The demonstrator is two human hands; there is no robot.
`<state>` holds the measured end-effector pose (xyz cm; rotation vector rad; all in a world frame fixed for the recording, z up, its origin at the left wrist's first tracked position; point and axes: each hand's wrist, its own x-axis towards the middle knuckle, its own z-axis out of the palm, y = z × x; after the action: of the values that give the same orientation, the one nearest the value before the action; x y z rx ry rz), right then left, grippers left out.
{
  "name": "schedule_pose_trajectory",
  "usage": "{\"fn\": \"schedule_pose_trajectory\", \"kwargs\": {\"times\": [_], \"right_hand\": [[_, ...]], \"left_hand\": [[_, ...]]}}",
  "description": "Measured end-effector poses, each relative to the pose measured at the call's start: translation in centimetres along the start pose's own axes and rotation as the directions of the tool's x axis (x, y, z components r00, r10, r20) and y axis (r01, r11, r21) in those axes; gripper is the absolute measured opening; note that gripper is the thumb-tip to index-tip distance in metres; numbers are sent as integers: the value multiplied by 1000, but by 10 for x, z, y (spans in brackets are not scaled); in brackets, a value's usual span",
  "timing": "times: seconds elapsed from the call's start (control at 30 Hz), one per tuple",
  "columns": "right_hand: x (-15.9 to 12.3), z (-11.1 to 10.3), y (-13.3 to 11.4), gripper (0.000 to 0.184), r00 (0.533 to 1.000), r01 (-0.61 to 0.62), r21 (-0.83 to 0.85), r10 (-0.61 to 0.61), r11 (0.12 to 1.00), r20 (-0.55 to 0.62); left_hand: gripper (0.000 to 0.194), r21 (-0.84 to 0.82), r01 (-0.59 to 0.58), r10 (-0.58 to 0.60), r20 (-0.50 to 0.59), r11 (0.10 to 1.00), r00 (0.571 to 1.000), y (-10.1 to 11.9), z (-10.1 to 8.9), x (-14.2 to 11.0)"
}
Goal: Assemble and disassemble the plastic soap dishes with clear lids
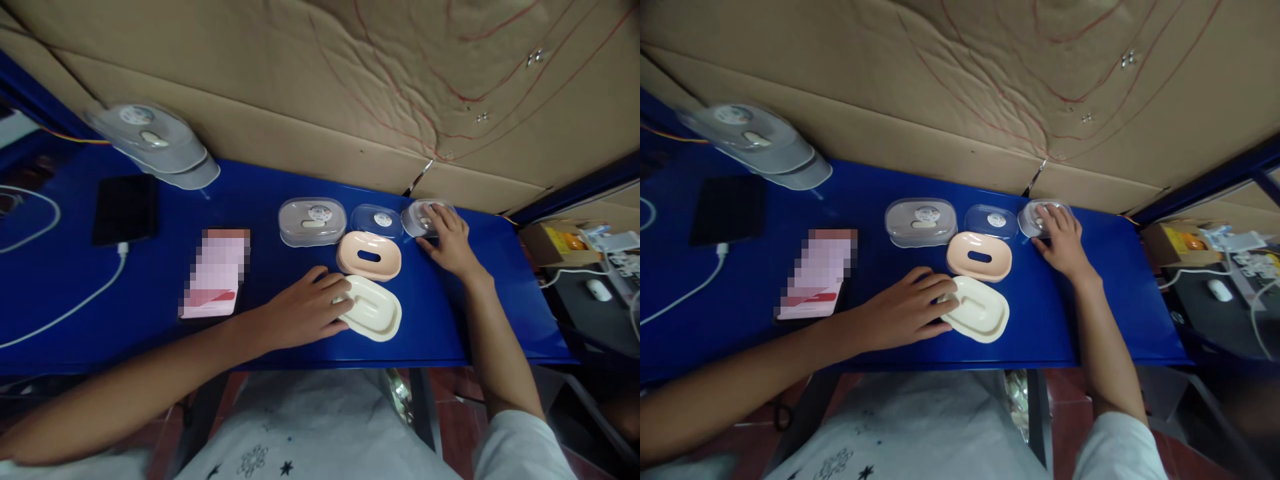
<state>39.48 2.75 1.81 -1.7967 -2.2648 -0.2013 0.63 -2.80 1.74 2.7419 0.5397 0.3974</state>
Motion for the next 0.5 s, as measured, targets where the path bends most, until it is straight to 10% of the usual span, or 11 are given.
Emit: {"fn": "schedule_pose_trajectory", "kwargs": {"times": [0.3, 0.4, 0.5], "right_hand": [[-11, -21, 12, 88, 988, -75, 102, 60, 992, 143], [-11, -38, 1, 84, 997, -56, 246, 39, 968, 72], [-17, -58, -44, 87, 996, 87, 464, -70, 881, -53]], "left_hand": [[30, 73, 149, -139, -134, 986, 981, -6, -4, 0], [52, -219, 158, -207, -221, 963, 953, 1, -6, -1], [82, -637, 147, -333, -182, 757, 925, 9, -5, -1]]}}
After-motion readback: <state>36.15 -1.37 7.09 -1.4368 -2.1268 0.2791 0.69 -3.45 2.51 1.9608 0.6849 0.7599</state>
